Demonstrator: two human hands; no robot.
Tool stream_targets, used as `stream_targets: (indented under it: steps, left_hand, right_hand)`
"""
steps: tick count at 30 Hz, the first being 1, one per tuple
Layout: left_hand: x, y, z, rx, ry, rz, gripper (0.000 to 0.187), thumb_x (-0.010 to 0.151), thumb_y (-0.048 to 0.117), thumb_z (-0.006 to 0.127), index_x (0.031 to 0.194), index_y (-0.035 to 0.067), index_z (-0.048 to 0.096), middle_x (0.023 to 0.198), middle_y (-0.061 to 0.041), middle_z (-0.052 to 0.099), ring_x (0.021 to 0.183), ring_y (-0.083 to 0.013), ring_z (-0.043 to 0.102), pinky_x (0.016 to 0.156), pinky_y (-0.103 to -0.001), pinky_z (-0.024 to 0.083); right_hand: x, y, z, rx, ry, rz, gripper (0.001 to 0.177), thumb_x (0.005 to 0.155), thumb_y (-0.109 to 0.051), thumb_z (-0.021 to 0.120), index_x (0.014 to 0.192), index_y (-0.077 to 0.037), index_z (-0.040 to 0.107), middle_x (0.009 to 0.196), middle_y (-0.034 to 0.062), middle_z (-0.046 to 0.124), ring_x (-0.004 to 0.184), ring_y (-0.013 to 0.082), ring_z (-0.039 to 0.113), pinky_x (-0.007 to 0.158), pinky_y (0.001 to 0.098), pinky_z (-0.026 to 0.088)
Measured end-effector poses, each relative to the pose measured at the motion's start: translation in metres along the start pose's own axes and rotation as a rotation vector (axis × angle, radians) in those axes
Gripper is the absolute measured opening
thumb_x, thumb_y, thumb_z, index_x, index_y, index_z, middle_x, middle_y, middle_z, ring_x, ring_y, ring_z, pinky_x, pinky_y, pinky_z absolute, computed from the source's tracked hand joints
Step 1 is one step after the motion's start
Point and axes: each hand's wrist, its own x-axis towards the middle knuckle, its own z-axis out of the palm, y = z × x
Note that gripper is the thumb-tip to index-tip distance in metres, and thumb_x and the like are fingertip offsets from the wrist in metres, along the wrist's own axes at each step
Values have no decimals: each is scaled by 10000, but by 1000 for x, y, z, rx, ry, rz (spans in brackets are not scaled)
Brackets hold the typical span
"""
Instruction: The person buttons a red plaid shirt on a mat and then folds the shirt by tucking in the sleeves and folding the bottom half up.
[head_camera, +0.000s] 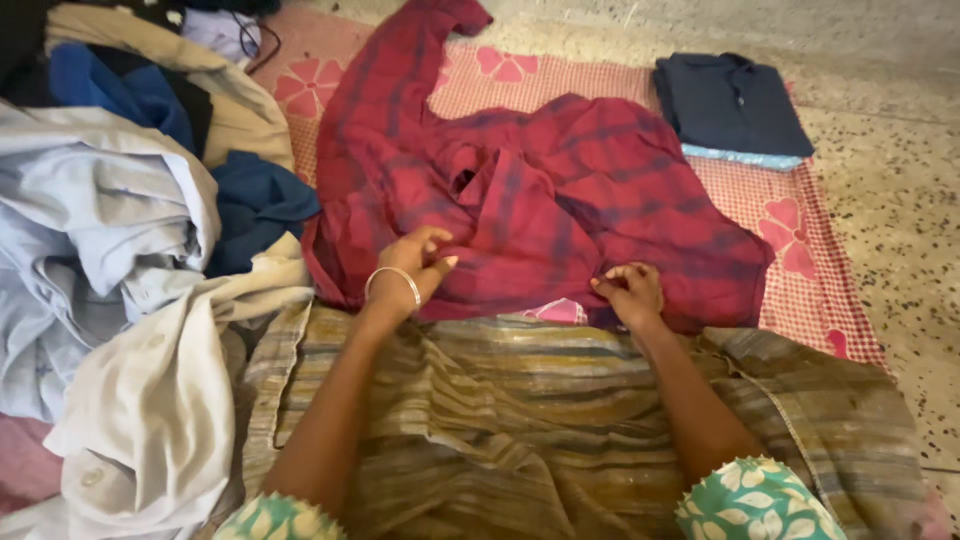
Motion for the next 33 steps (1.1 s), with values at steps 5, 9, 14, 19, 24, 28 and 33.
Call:
stream_targets:
  steps: [5, 9, 14, 19, 24, 28, 33]
  left_hand:
    - [-20, 19, -79, 34, 28, 122, 316, 830, 163, 809, 1131, 153, 714, 818, -68, 683, 708, -220, 678, 662, -363, 548]
    - [-45, 39, -145, 439, 183, 68, 272, 825, 266, 798, 1076, 181, 736, 857, -72, 722, 783, -297, 696, 734, -478, 486]
    - [-60, 82, -137, 741, 420, 240, 215, 757, 201, 786, 968, 194, 743, 1001, -68, 711, 969, -320, 654, 816, -497, 464]
    - [-65, 126, -49, 122, -120, 183, 426, 803, 156, 765, 1215, 148, 659, 1210, -128, 637, 1004, -356, 664, 848, -450, 535]
    - [-66, 136, 20, -58, -31, 323, 410, 799, 104, 764, 1187, 78, 637, 1160, -184, 679, 1034, -438, 646, 824, -477, 536]
    - [-61, 128, 31, 93, -90, 220, 335, 835, 142, 773, 1148, 88, 670, 1100, -179, 709, 1021, -422, 656, 826, -482, 529]
    - [-51, 111, 12, 99, 70, 224, 359, 788, 217, 810, 1101, 97, 681, 1059, -158, 725, 951, -385, 689, 791, -464, 550]
  right_hand:
    - [-21, -72, -20, 730, -191, 36, 205, 807, -11, 825, 940, -35, 670, 871, -33, 679, 835, 63, 637, 760, 231, 516]
    - [-50, -127, -30, 858, -341, -67, 205, 836, 26, 824, 948, -36, 664, 867, -23, 665, 801, 65, 625, 736, 240, 540]
    - [-60, -175, -28, 740, -343, -223, 182, 849, 36, 797, 990, -15, 696, 883, -15, 712, 806, 64, 652, 735, 237, 553]
    - [-57, -191, -19, 683, -348, -338, 239, 838, 78, 776, 1051, -8, 710, 906, 10, 706, 823, 68, 651, 752, 238, 560]
    - [-80, -200, -47, 527, -283, -398, 277, 817, 89, 733, 1068, -21, 694, 921, 16, 724, 842, 70, 688, 764, 237, 583]
    - [-96, -206, -83, 63, -174, -488, 359, 784, -92, 809, 1132, -91, 723, 882, 89, 728, 771, 209, 709, 721, 355, 564]
    - [-93, -161, -82, -412, -203, -644, 351, 782, -229, 746, 1109, -112, 698, 1024, 132, 742, 984, 361, 683, 827, 536, 508]
